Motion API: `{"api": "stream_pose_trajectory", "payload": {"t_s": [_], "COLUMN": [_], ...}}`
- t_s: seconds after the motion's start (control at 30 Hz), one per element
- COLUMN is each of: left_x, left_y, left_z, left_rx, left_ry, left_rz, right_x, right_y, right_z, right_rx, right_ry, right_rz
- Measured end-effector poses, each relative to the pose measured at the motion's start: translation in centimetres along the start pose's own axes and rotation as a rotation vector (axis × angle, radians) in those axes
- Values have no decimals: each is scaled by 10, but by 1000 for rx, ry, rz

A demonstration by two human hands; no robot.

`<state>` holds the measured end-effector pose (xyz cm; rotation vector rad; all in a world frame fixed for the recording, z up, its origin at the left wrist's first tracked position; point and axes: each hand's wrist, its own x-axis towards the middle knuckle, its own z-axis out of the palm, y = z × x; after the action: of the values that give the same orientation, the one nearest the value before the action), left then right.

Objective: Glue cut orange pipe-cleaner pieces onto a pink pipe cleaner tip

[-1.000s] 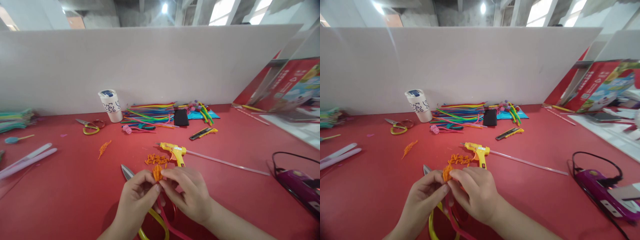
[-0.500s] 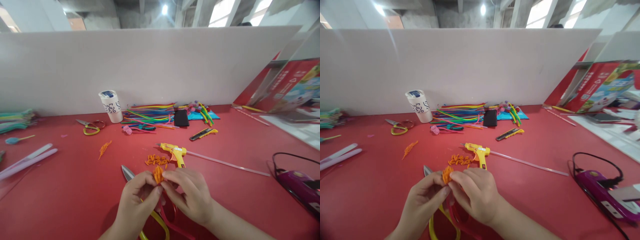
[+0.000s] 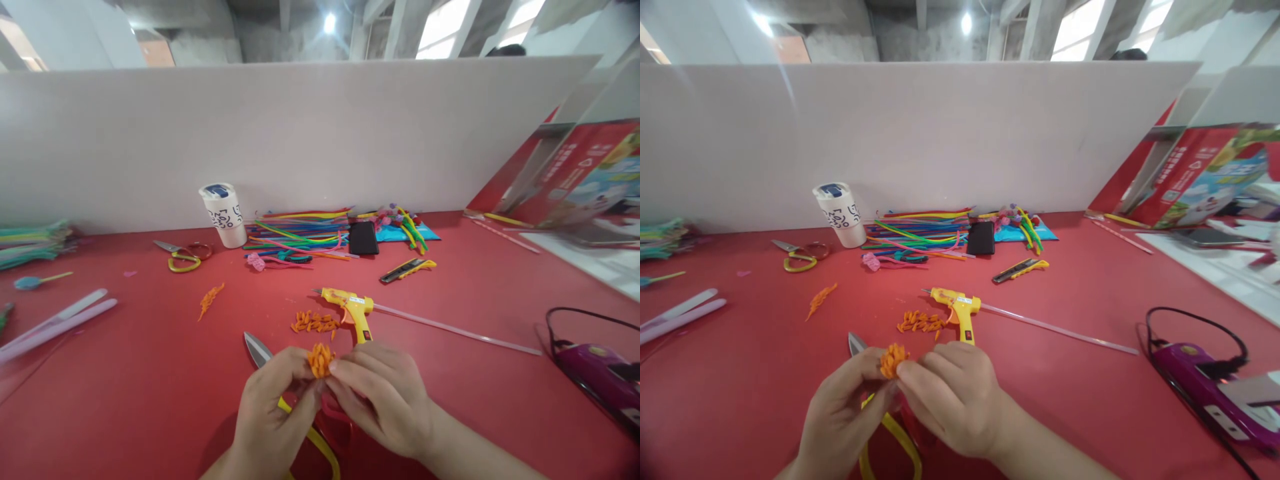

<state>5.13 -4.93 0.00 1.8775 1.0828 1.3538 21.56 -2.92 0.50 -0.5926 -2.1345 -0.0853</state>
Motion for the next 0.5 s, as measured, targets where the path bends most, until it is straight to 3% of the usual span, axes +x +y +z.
{"api": "stream_pose_trajectory", "payload": {"t_s": [0.1, 0.2, 0.33, 0.5], "left_x": [1, 3, 4, 2], "left_y": [-3, -5, -6, -10], "left_z": [-6, -12, -16, -16], "left_rx": [160, 255, 250, 232], "left_ry": [22, 48, 88, 73], "left_rz": [92, 180, 271, 261], "right_x": [1, 2, 1, 0], "right_y": [0, 0, 0, 3], "right_z": [-3, -3, 3, 11], "right_rx": [46, 99, 95, 64], "right_ry": [32, 62, 12, -55], "right_rz": [-36, 33, 120, 136]}}
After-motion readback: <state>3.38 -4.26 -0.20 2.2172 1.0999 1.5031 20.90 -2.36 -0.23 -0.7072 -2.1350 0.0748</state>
